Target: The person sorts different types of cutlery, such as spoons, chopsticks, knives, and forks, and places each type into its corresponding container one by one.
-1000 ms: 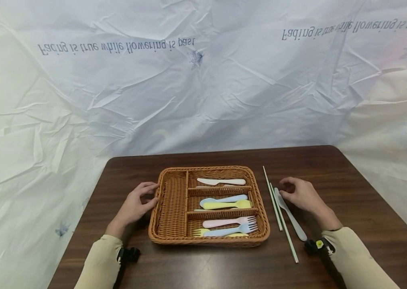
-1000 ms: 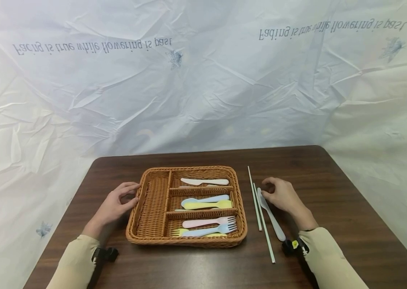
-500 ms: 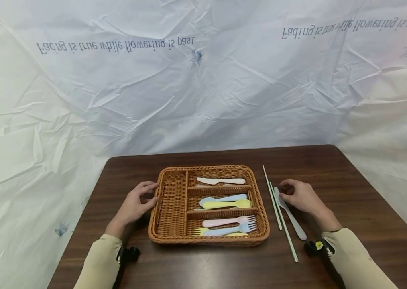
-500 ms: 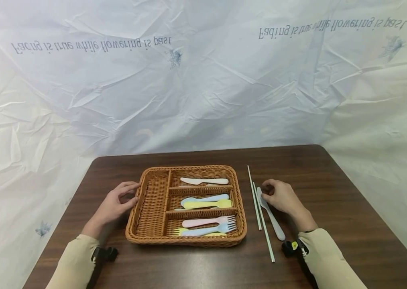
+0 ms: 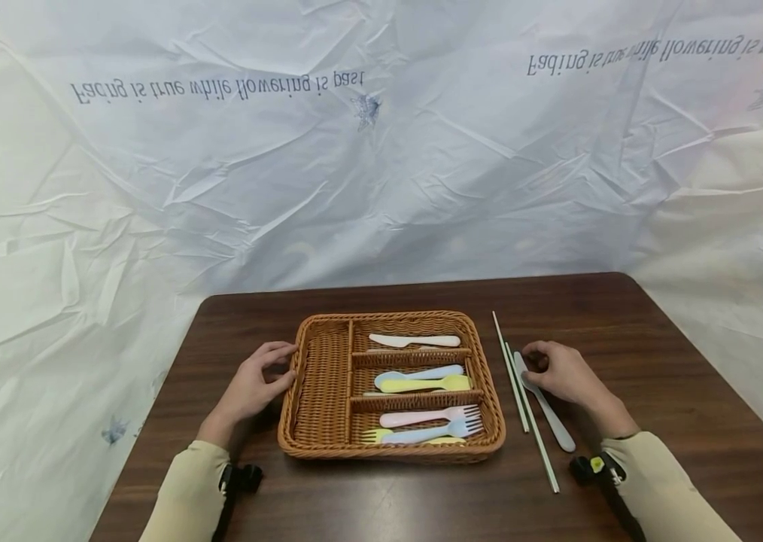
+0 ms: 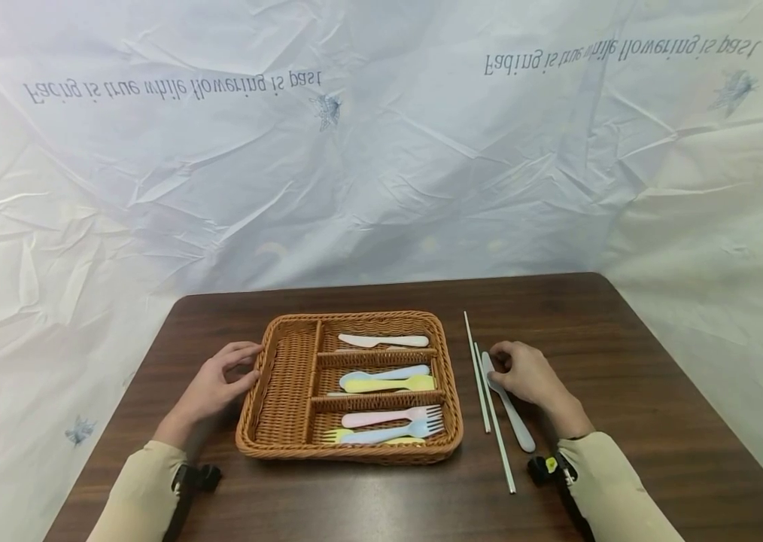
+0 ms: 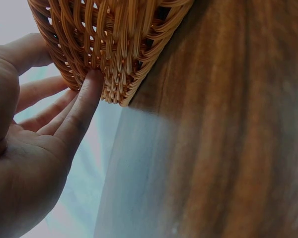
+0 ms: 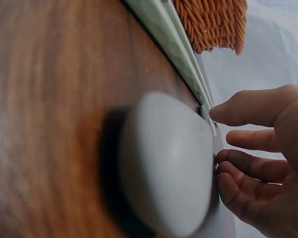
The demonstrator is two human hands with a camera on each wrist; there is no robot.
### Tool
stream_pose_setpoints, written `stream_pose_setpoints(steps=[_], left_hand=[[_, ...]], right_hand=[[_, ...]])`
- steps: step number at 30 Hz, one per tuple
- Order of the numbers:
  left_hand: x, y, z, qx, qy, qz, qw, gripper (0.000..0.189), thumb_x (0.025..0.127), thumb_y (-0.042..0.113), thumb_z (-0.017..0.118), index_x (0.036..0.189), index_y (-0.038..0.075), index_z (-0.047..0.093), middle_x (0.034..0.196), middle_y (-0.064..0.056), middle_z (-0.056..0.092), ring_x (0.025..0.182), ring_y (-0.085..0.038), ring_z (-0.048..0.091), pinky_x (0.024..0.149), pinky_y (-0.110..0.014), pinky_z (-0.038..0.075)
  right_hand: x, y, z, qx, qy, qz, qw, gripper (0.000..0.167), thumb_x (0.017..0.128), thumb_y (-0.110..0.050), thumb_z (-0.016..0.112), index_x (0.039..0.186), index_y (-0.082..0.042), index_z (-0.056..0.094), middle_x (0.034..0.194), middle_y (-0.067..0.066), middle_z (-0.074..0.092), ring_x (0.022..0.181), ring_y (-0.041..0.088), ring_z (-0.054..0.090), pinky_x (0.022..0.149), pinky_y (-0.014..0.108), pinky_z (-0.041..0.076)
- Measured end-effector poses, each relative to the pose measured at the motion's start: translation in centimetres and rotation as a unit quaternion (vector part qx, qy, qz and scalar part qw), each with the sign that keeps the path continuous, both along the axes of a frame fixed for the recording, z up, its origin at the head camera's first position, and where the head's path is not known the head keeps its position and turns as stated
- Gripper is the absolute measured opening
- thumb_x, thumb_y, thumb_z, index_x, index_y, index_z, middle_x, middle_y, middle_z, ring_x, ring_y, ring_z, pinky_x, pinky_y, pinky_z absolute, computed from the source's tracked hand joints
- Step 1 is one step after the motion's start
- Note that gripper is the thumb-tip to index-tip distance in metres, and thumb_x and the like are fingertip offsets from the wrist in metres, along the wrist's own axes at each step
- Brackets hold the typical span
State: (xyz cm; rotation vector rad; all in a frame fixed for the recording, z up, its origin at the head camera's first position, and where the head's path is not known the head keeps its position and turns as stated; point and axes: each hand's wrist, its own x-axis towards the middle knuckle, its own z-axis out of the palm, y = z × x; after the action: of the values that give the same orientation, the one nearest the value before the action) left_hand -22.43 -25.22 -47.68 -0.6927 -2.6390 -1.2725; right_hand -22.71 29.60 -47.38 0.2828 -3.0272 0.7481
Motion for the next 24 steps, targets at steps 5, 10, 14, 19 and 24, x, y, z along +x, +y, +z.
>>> stream_pose_setpoints(steps=[5, 10, 14, 19, 24], left_hand=[[-0.05, -0.04, -0.1, 0.003, 0.001, -0.002, 1.0, 0.043, 0.094, 0.016, 0.066, 0.135, 0.005, 0.057, 0.135, -0.012, 0.05, 0.112, -0.031, 0.059, 0.081, -0.039, 0.057], [-0.09, -0.01, -0.09, 0.004, 0.005, -0.004, 1.0, 0.043, 0.094, 0.016, 0.066, 0.135, 0.005, 0.057, 0.135, -0.011, 0.05, 0.112, -0.032, 0.059, 0.081, -0.04, 0.057], [-0.09, 0.06, -0.03, 0.004, 0.007, -0.004, 1.0, 0.043, 0.094, 0.015, 0.066, 0.135, 0.005, 0.057, 0.134, -0.012, 0.05, 0.112, -0.032, 0.059, 0.08, -0.04, 0.057], [-0.07, 0.06, -0.05, 0.002, 0.005, 0.0, 1.0, 0.043, 0.094, 0.015, 0.066, 0.135, 0.005, 0.058, 0.134, -0.012, 0.05, 0.112, -0.032, 0.059, 0.08, -0.04, 0.057], [-0.03, -0.04, -0.15, 0.0, 0.002, -0.001, 1.0, 0.043, 0.094, 0.015, 0.066, 0.135, 0.006, 0.057, 0.135, -0.011, 0.05, 0.113, -0.032, 0.058, 0.081, -0.04, 0.057]], right_hand=[[-0.04, -0.06, -0.02, 0.008, -0.007, -0.001, 0.9999, 0.045, 0.086, -0.021, 0.073, 0.124, -0.002, 0.061, 0.11, 0.019, 0.061, 0.088, 0.026, 0.06, 0.064, 0.037, 0.049], [-0.03, -0.14, 0.1, 0.009, -0.005, 0.002, 0.9999, 0.043, 0.086, -0.02, 0.073, 0.123, -0.001, 0.063, 0.11, 0.019, 0.061, 0.087, 0.025, 0.06, 0.063, 0.036, 0.049], [0.1, -0.15, 0.24, 0.009, 0.001, 0.008, 0.9999, 0.037, 0.086, -0.015, 0.071, 0.119, -0.002, 0.066, 0.106, 0.016, 0.061, 0.083, 0.023, 0.057, 0.064, 0.036, 0.046], [0.36, -0.16, 0.27, 0.016, 0.01, 0.015, 0.9997, 0.031, 0.088, -0.011, 0.068, 0.117, -0.001, 0.069, 0.109, 0.016, 0.06, 0.081, 0.021, 0.055, 0.063, 0.034, 0.043], [0.39, -0.34, 0.12, 0.019, 0.01, 0.012, 0.9997, 0.032, 0.089, -0.017, 0.069, 0.117, -0.001, 0.069, 0.111, 0.018, 0.06, 0.085, 0.023, 0.058, 0.063, 0.035, 0.047]])
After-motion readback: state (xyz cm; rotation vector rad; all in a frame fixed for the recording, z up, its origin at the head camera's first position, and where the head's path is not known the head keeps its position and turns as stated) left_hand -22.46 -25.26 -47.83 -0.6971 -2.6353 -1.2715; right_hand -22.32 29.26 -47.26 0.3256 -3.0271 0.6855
